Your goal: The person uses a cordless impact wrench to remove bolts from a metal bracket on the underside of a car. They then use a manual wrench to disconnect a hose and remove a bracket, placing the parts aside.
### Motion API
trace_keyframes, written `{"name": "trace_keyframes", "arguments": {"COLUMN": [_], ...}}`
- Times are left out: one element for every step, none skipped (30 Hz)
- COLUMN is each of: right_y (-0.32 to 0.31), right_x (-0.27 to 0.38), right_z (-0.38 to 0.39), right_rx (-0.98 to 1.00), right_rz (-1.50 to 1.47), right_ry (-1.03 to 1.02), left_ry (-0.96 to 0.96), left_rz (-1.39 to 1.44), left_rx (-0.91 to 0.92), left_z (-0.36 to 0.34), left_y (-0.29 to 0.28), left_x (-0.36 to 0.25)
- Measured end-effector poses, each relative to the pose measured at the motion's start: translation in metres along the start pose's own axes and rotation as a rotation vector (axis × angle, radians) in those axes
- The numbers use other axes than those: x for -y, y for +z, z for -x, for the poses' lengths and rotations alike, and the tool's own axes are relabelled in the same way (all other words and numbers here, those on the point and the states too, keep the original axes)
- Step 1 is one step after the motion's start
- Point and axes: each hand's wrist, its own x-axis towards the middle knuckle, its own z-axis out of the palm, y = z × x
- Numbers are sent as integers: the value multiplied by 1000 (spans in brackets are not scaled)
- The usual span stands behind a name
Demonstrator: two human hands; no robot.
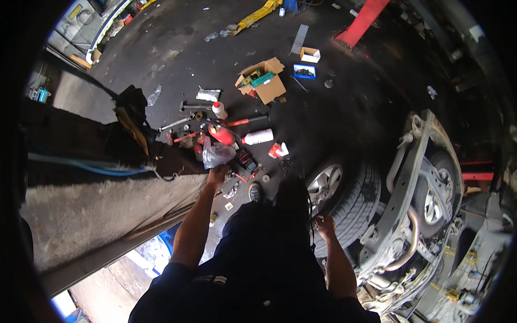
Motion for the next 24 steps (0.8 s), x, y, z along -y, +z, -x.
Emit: {"name": "trace_keyframes", "arguments": {"right_y": [-7, -12, -17, -24, -32, -43, -56, -61, -68, -74, -90, -104, -119, -137, -163, -171, -180, -189, -191, -195, -208, -202, -197, -188], "right_x": [3, 5, 5, 4, 2, -1, -2, -2, 2, 11, 29, 58, 95, 139, 186, 236, 286, 336, 385, 428, 474, 513, 547, 575], "right_z": [-12, -26, -41, -59, -78, -101, -127, -164, -199, -234, -264, -295, -325, -351, -372, -408, -442, -476, -513, -540, -567, -596, -620, -642], "right_rx": [56, 83, 11, 40, 20, 24, 70, 50, 30, 83, 206, 301, 363, 420, 435, 542, 510, 474, 355, 279, 172, 47, -28, -116], "right_rz": [-196, -271, -297, -240, -160, -110, 12, 192, 351, 246, 284, 364, 494, 621, 536, 382, 299, 397, 725, 908, 1065, 1216, 1198, 1155], "right_ry": [9, -55, 15, -13, 25, 38, 21, -1, 2, 56, 17, 22, 83, 5, -81, 1, -31, -79, -141, -214, -202, -261, -371, -470], "left_ry": [-66, -41, 31, 81, 75, -59, -132, -254, -315, -281, -453, -681, -768, -886, -1049, -1139, -1194, -1212, -1210, -1168, -1164, -1163, -1147, -1102], "left_rz": [285, 327, 393, 367, 418, 417, 487, 413, 405, 350, -177, 18, 131, 88, 317, 368, 446, 508, 529, 506, 523, 525, 523, 534], "left_rx": [22, 27, 48, 67, 74, 37, 34, -50, -100, -151, -292, -354, -382, -378, -520, -559, -488, -498, -493, -476, -484, -499, -508, -511], "left_z": [-21, -37, -51, -64, -78, -92, -103, -111, -113, -113, -107, -89, -64, -36, -17, 6, 18, 18, 12, 2, -15, -36, -57, -80], "left_y": [4, 4, 6, 6, 8, 7, 7, 9, 10, 13, 18, 27, 45, 63, 90, 120, 145, 172, 196, 219, 234, 246, 252, 251], "left_x": [-36, -66, -87, -99, -102, -95, -79, -57, -31, -6, 17, 33, 41, 38, 29, 11, -11, -35, -59, -84, -105, -125, -142, -154]}}
